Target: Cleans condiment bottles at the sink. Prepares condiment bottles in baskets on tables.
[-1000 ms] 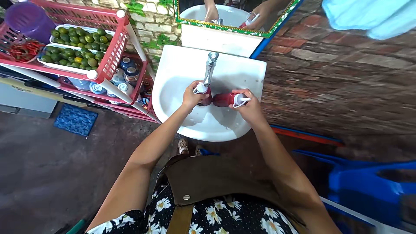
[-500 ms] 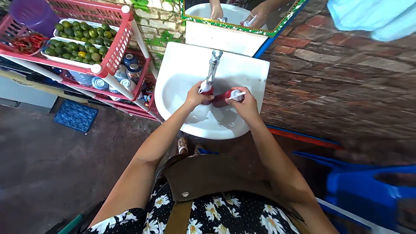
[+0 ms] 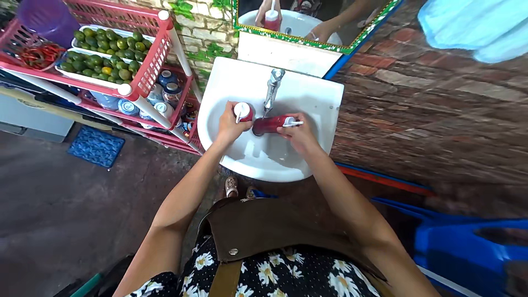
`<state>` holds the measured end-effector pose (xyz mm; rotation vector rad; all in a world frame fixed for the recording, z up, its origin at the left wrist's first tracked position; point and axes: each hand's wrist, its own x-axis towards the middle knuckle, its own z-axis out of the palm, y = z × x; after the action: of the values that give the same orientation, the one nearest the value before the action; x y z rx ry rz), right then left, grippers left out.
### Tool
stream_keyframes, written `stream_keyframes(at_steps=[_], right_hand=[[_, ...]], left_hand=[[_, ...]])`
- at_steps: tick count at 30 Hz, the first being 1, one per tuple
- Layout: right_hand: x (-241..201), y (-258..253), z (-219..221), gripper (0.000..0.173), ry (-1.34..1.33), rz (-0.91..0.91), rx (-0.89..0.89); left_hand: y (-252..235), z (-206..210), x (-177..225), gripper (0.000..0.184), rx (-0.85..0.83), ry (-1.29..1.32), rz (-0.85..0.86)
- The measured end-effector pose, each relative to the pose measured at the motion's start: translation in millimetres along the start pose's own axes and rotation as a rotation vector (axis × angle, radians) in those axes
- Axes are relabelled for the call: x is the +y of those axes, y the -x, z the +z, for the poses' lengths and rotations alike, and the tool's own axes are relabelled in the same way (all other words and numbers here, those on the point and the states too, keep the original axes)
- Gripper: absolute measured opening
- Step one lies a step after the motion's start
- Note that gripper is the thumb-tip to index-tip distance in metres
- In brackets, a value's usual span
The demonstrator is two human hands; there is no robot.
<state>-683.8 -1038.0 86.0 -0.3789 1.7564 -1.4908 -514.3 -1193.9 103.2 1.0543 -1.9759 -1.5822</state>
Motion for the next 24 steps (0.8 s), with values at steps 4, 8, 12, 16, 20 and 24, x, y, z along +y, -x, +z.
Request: stream_keyframes(at_steps=[4, 8, 12, 16, 20, 24], right_hand=[[3.0, -14.2, 32.3, 0.058, -0.215, 0.19, -0.09], [-1.7, -24.2, 51.9, 0.056, -0.27, 0.182, -0.193], [-1.8, -35.2, 48.9, 0.055, -0.263, 0.15, -0.293], [-9.0, -29.8, 42.9, 0.053, -0.137, 0.156, -0.265], [-24.5, -16.6, 32.3, 0.061, 0.215, 0.078, -0.187], [-27.9, -13.4, 20.1, 0.059, 0.48, -0.056, -0.107]], left_hand=[[10.4, -25.7, 14.5, 0.07, 0.114, -0.057, 0.112], [15.2, -40.4, 18.2, 0.071, 0.197, 0.063, 0.105], [15.2, -45.9, 9.3, 0.07, 0.206, 0.145, 0.179], [9.6, -44.9, 1.5, 0.064, 0.169, 0.121, 0.225], [-0.5, -41.2, 0.2, 0.06, 0.133, 0.048, 0.129], [-17.2, -27.0, -8.1, 0.052, -0.011, -0.055, 0.144]])
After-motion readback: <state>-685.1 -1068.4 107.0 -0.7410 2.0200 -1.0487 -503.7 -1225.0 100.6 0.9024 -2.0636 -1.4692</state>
